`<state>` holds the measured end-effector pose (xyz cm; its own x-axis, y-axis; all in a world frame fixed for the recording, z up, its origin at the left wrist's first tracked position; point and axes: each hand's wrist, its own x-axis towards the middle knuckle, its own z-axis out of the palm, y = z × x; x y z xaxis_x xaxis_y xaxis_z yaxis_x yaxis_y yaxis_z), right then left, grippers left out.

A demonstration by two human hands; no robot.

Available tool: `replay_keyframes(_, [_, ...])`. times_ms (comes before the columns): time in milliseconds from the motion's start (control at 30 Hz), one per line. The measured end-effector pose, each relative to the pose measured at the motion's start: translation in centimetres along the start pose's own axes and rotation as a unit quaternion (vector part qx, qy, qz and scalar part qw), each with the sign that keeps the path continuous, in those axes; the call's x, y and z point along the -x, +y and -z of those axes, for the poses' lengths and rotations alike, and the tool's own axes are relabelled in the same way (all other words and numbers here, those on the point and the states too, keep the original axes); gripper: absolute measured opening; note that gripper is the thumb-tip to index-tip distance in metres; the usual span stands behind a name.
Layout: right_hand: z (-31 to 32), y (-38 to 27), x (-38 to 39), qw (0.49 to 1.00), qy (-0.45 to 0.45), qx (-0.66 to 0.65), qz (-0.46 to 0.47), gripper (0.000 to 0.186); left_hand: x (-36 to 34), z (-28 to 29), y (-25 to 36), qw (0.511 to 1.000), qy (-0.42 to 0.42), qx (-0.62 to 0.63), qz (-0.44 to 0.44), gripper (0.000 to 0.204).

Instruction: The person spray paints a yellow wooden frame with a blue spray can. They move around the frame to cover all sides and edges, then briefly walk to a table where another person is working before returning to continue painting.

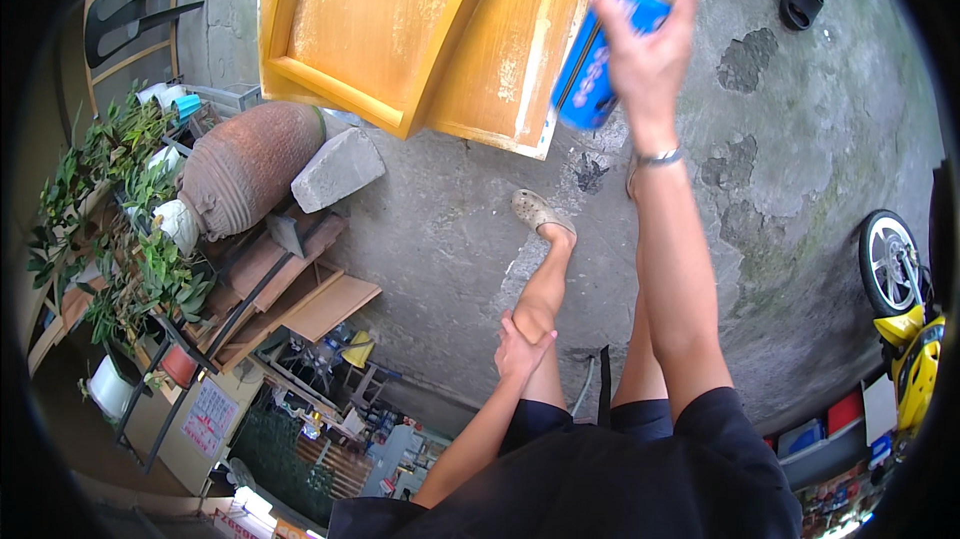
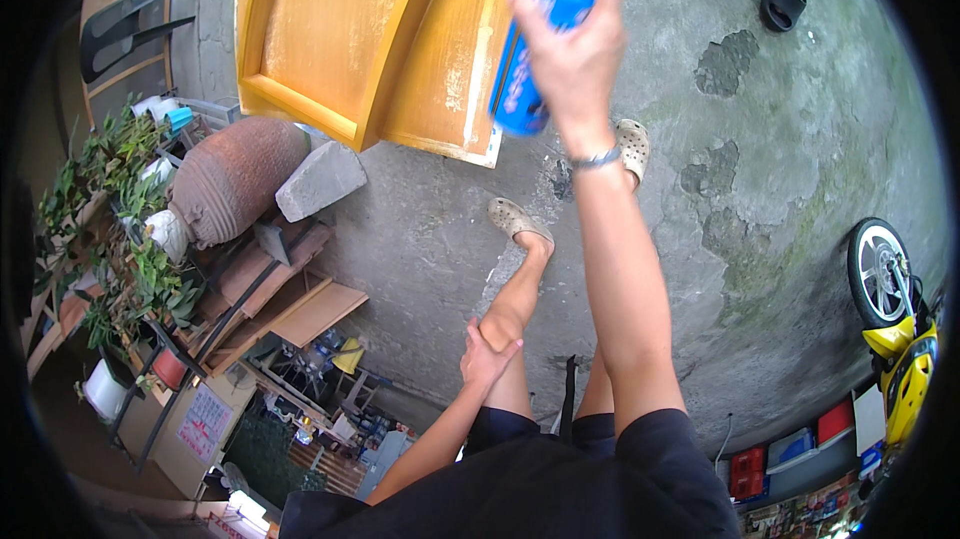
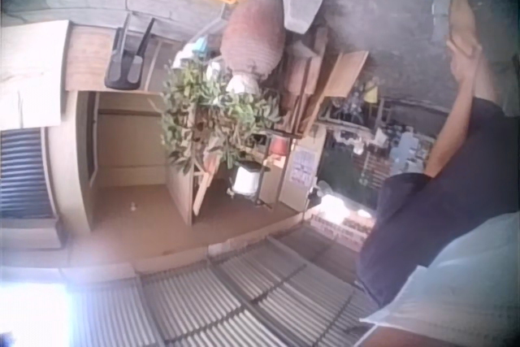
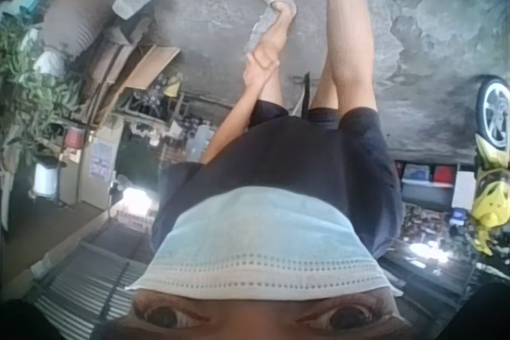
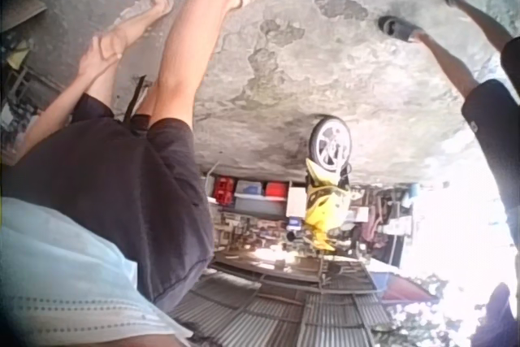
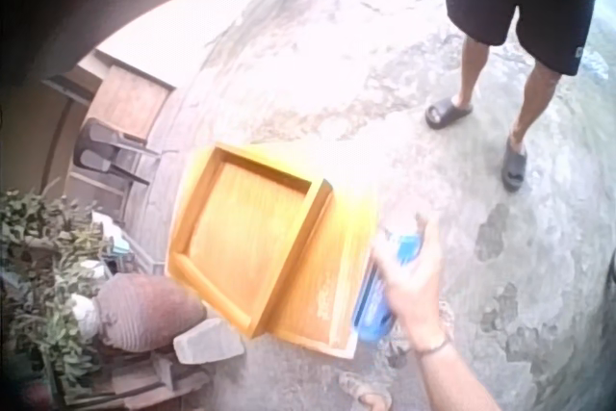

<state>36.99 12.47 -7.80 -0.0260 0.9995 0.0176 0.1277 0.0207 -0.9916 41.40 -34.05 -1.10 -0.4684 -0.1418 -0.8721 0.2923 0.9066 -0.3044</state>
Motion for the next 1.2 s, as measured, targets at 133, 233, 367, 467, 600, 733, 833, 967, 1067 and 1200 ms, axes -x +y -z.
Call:
replay_keyframes(133, [1.1,0.3,-6.0,0.988,0.111,0.066,0.090,0.062,0.1,-0.4,0.3,1.000,0.013,0.003,-0.001,0.116])
replay_keyframes(233, [1.3,0.2,-5.1,0.987,0.087,0.111,0.072,0.061,0.0,-0.7,0.6,1.000,0.014,-0.006,-0.006,0.116])
replay_keyframes(367, [0.6,-1.9,3.3,0.996,-0.085,-0.009,-0.023,0.064,0.0,-0.7,1.2,1.000,0.008,-0.019,-0.006,0.116])
replay_keyframes(467, [0.9,-3.7,10.6,0.981,-0.185,-0.007,-0.058,0.064,0.0,-0.7,1.1,1.000,0.010,-0.019,-0.005,0.115])
replay_keyframes(600, [1.6,-4.8,11.7,0.969,-0.235,0.015,-0.080,0.066,-0.1,-0.7,1.4,1.000,0.009,-0.028,-0.009,0.115])
replay_keyframes(733, [-0.3,-2.1,3.6,0.992,-0.124,0.013,0.028,0.064,-0.4,-1.0,0.9,1.000,0.010,-0.029,-0.006,0.114])
replay_keyframes(833, [-0.3,-1.9,-3.3,0.996,-0.001,-0.004,0.093,0.060,-0.5,-0.8,0.6,0.999,0.008,-0.032,-0.010,0.112])
replay_keyframes(967, [0.2,-4.2,-5.8,0.996,0.075,-0.002,0.055,0.054,-0.5,-0.7,-0.1,1.000,0.013,-0.022,-0.009,0.110])
replay_keyframes(1067, [0.3,-3.5,-3.6,0.988,0.023,0.027,0.150,0.052,-0.8,-0.9,-1.1,1.000,0.018,-0.018,-0.013,0.109])
replay_keyframes(1200, [-0.5,-4.3,4.3,0.995,-0.050,0.037,0.075,0.062,-1.2,-0.9,-2.0,0.999,0.021,-0.014,-0.021,0.108])
